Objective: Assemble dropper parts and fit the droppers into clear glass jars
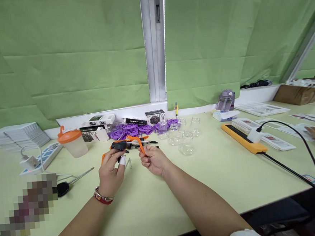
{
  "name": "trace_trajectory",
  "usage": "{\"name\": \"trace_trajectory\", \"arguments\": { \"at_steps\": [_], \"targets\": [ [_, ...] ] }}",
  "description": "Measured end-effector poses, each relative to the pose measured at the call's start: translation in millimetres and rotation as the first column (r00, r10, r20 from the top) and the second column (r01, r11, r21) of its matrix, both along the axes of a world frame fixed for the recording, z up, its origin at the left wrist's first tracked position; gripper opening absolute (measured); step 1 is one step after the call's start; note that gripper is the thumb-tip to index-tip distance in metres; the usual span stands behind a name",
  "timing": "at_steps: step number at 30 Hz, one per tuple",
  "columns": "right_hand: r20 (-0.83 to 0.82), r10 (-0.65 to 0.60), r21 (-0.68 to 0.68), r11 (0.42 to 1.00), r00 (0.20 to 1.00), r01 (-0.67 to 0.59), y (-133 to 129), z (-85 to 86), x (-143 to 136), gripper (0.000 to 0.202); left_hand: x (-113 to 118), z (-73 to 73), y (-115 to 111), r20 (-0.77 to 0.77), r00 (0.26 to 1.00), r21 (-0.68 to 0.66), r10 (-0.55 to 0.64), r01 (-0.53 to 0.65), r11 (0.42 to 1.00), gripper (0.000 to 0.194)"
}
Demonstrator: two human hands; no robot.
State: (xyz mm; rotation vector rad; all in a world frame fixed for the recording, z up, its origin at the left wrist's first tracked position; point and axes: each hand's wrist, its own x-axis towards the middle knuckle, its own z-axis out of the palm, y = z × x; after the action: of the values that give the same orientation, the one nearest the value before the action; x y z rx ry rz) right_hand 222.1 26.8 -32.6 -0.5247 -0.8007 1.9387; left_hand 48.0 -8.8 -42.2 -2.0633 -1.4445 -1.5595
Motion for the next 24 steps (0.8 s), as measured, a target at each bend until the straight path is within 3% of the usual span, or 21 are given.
{"name": "trace_trajectory", "arguments": {
  "at_steps": [3,5,8,12,14,18,24],
  "targets": [
    [0.028,0.011,0.041,0.999,1.0,-0.012,-3,-1.0,-2,0.014,3,-0.7,-1,0.141,0.986,-0.059,-0.094,0.103,0.993,0.017],
    [0.043,0.024,0.063,0.998,0.999,-0.026,-4,-2.0,-3,0.016,3,-1.0,1,0.306,0.938,-0.118,-0.164,0.208,0.971,0.01],
    [0.073,0.049,0.107,0.993,0.996,-0.057,-3,-3.8,-3,0.021,2,-0.3,5,0.569,0.786,-0.171,-0.243,0.402,0.899,0.004],
    [0.158,0.047,0.14,0.988,0.986,-0.07,-2,-5.7,-3,0.028,2,2.2,7,0.807,0.525,-0.135,-0.271,0.611,0.78,0.03],
    [0.198,0.044,0.152,0.985,0.979,-0.075,-1,-6.2,-4,0.031,3,3.3,7,0.849,0.445,-0.11,-0.285,0.677,0.728,0.041],
    [0.246,0.005,0.199,0.978,0.969,-0.056,-1,-7.5,-5,0.034,3,3.7,4,0.848,0.419,-0.121,-0.325,0.749,0.651,0.056],
    [0.301,-0.073,0.264,0.964,0.951,-0.009,2,-13.1,-7,0.037,1,1.1,4,0.832,0.453,-0.168,-0.321,0.757,0.632,0.046]
  ]
}}
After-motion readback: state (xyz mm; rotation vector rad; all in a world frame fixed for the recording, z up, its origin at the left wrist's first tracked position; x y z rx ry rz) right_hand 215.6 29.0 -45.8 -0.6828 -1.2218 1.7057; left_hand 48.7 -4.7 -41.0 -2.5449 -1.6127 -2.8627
